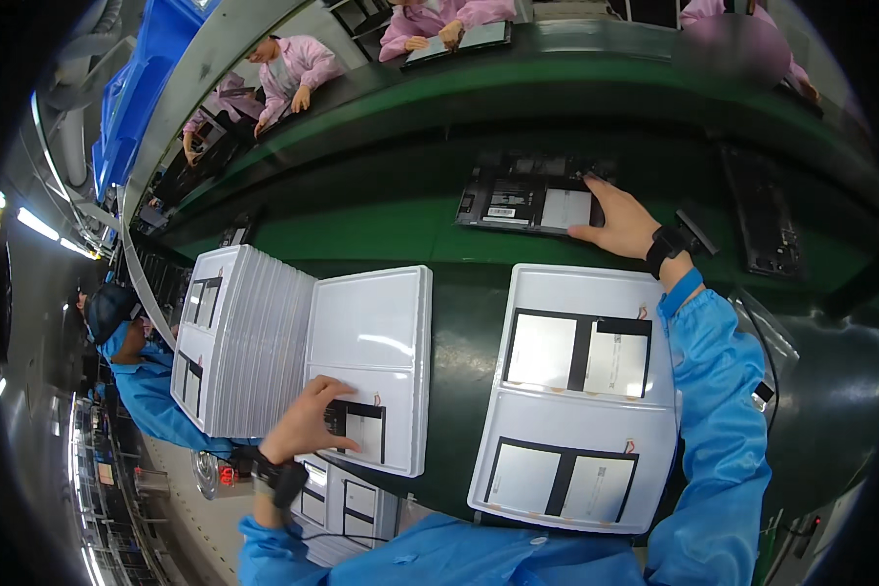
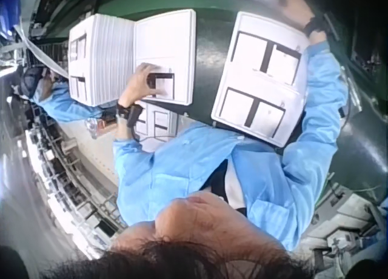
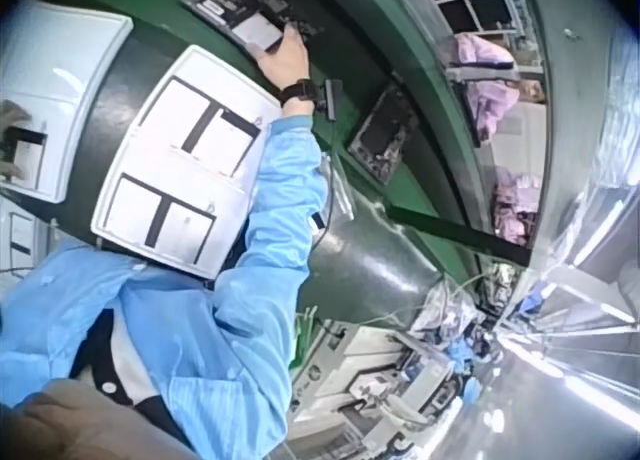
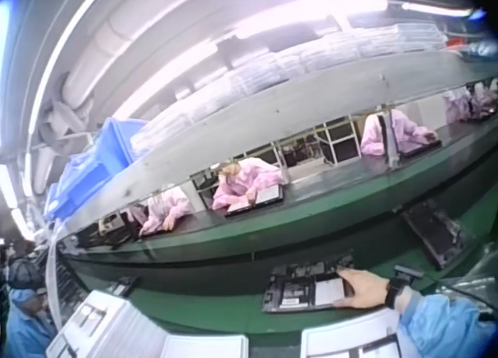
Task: Applying adhesive strips and assembling battery or screen components into tablet housings on a factory production line.
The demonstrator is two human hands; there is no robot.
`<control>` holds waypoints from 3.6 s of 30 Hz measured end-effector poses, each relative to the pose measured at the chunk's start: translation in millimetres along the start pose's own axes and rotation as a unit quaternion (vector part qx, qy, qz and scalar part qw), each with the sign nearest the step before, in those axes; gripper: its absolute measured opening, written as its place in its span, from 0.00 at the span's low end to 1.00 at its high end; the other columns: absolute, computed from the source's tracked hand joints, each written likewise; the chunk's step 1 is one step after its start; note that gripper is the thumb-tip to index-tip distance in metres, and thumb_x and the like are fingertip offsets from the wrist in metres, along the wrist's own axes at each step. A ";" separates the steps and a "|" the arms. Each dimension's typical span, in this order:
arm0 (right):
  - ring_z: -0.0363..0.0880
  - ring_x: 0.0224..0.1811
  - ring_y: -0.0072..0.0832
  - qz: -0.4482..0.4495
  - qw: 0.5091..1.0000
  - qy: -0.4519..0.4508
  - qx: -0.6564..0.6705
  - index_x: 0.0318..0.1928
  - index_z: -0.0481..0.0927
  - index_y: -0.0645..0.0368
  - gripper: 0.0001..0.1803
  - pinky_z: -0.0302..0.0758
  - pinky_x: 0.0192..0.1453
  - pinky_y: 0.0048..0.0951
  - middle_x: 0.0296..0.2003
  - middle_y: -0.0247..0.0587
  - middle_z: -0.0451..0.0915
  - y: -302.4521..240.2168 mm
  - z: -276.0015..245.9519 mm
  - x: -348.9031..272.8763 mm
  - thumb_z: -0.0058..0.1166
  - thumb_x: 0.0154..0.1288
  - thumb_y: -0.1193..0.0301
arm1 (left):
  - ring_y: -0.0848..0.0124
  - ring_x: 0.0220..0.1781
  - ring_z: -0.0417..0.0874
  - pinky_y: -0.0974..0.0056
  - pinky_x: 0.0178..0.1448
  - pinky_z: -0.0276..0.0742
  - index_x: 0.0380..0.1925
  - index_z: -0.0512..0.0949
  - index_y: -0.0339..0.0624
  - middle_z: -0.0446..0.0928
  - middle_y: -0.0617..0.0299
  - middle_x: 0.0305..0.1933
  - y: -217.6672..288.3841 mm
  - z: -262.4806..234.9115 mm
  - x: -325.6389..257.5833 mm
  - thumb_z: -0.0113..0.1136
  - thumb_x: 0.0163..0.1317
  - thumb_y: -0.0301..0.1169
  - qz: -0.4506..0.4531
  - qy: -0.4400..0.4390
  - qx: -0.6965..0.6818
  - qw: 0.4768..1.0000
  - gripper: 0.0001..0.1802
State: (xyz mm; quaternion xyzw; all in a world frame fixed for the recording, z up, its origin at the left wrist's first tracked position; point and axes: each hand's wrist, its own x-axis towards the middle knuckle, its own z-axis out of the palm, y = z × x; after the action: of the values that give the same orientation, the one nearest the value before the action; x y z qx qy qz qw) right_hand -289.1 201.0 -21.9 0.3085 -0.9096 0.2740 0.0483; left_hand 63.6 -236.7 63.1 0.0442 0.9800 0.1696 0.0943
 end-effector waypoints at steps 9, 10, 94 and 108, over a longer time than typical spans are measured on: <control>0.78 0.67 0.44 0.012 0.974 0.115 0.196 0.75 0.63 0.64 0.39 0.79 0.62 0.36 0.67 0.62 0.74 -64.7 -74.2 -30.8 0.64 0.70 0.63 | 0.51 0.44 0.85 0.54 0.49 0.80 0.49 0.75 0.39 0.82 0.50 0.41 1.6 2.3 29.2 0.84 0.48 0.38 -0.131 -0.043 -0.105 0.985 0.33; 0.79 0.66 0.42 -0.017 0.968 0.136 0.208 0.73 0.67 0.63 0.35 0.80 0.60 0.34 0.65 0.60 0.77 -79.5 -82.8 -39.6 0.64 0.70 0.66 | 0.58 0.39 0.89 0.58 0.48 0.82 0.50 0.74 0.36 0.84 0.51 0.36 -3.6 6.9 33.0 0.80 0.56 0.33 -0.040 0.060 -0.110 0.991 0.28; 0.87 0.41 0.23 0.167 0.862 0.356 0.320 0.43 0.82 0.69 0.08 0.84 0.48 0.25 0.38 0.39 0.86 -118.2 -73.9 -92.4 0.61 0.63 0.85 | 0.51 0.73 0.72 0.47 0.78 0.66 0.75 0.56 0.36 0.66 0.44 0.71 234.9 44.5 293.4 0.46 0.74 0.63 0.207 0.060 -0.747 0.629 0.46; 0.86 0.31 0.28 0.046 0.920 0.340 0.189 0.39 0.85 0.63 0.09 0.82 0.36 0.26 0.33 0.41 0.83 -159.6 -49.7 -93.9 0.66 0.56 0.83 | 0.50 0.72 0.72 0.46 0.79 0.65 0.75 0.54 0.33 0.66 0.44 0.71 241.6 61.3 298.1 0.46 0.72 0.66 0.285 0.136 -0.669 0.673 0.50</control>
State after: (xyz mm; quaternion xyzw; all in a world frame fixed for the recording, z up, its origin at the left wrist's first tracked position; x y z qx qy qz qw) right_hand -123.8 172.2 70.8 0.1579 -0.7832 0.5308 0.2827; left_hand -202.5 45.3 38.1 0.2227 0.5465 0.8025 -0.0885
